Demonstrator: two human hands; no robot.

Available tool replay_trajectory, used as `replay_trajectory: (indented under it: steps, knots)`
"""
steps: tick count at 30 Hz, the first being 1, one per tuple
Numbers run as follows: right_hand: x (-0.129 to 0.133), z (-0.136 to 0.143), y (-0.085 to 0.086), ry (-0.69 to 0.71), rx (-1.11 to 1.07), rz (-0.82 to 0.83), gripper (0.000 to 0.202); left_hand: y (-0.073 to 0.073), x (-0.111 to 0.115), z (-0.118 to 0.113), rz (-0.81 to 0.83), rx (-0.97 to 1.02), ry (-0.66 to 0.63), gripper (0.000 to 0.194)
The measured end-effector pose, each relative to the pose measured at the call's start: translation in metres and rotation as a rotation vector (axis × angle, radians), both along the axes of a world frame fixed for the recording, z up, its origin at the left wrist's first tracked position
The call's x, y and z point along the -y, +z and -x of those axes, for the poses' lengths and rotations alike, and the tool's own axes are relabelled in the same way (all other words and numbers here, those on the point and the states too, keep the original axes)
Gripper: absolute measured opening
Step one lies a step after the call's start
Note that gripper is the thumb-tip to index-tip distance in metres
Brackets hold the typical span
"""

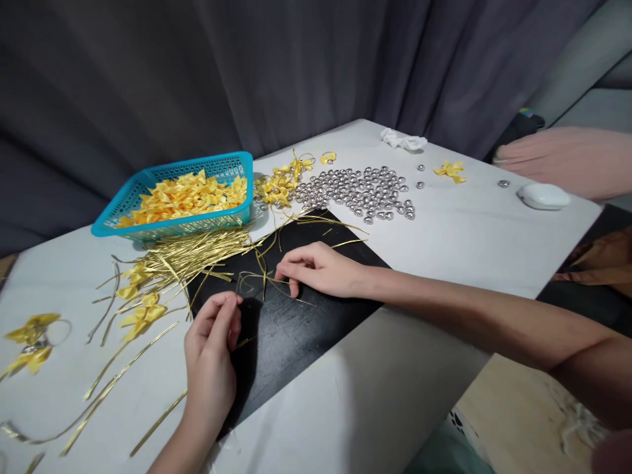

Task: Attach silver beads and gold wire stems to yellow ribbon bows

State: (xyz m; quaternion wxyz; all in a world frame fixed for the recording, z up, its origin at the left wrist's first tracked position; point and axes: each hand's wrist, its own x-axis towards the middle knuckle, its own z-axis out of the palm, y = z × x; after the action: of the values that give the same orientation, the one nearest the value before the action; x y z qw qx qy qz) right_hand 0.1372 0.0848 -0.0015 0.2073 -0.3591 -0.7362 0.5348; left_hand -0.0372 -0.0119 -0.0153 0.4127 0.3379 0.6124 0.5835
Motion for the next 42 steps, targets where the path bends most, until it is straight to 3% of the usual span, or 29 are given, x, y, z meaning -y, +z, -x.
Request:
replay_trajectory:
  steps: [3, 8, 10, 13, 19, 28, 34, 38, 42]
  knots:
    - [0.002, -0.001, -0.001, -0.006, 0.084, -0.088, 0.032, 0.001, 0.0, -0.001, 0.001, 0.001, 0.0, 0.018]
    - [0.006, 0.0, -0.002, -0.058, -0.052, -0.334, 0.03, 0.002, 0.001, -0.003, 0.013, -0.045, -0.032, 0.022]
    - [0.007, 0.001, -0.004, -0.021, -0.109, -0.369, 0.032, 0.002, 0.001, -0.003, 0.024, -0.077, -0.069, 0.023]
    - [0.009, 0.002, -0.005, 0.016, -0.179, -0.383, 0.018, 0.001, 0.001, -0.003, 0.045, -0.113, -0.123, 0.023]
    - [0.008, 0.003, 0.0, -0.119, -0.212, -0.205, 0.014, -0.001, 0.001, -0.002, 0.062, -0.13, -0.131, 0.024]
    - [0.002, 0.001, 0.003, -0.194, -0.246, -0.033, 0.014, 0.0, 0.0, -0.002, 0.047, -0.105, -0.095, 0.023]
    - [0.009, 0.004, 0.006, -0.103, -0.214, 0.014, 0.017, 0.0, 0.0, -0.002, 0.06, -0.145, -0.142, 0.022]
    - [0.012, 0.006, 0.009, -0.075, -0.137, -0.023, 0.006, 0.001, 0.0, -0.003, 0.072, -0.147, -0.149, 0.022]
    - [0.011, 0.005, 0.012, -0.059, -0.146, 0.174, 0.011, 0.0, 0.001, -0.002, 0.073, -0.139, -0.144, 0.023]
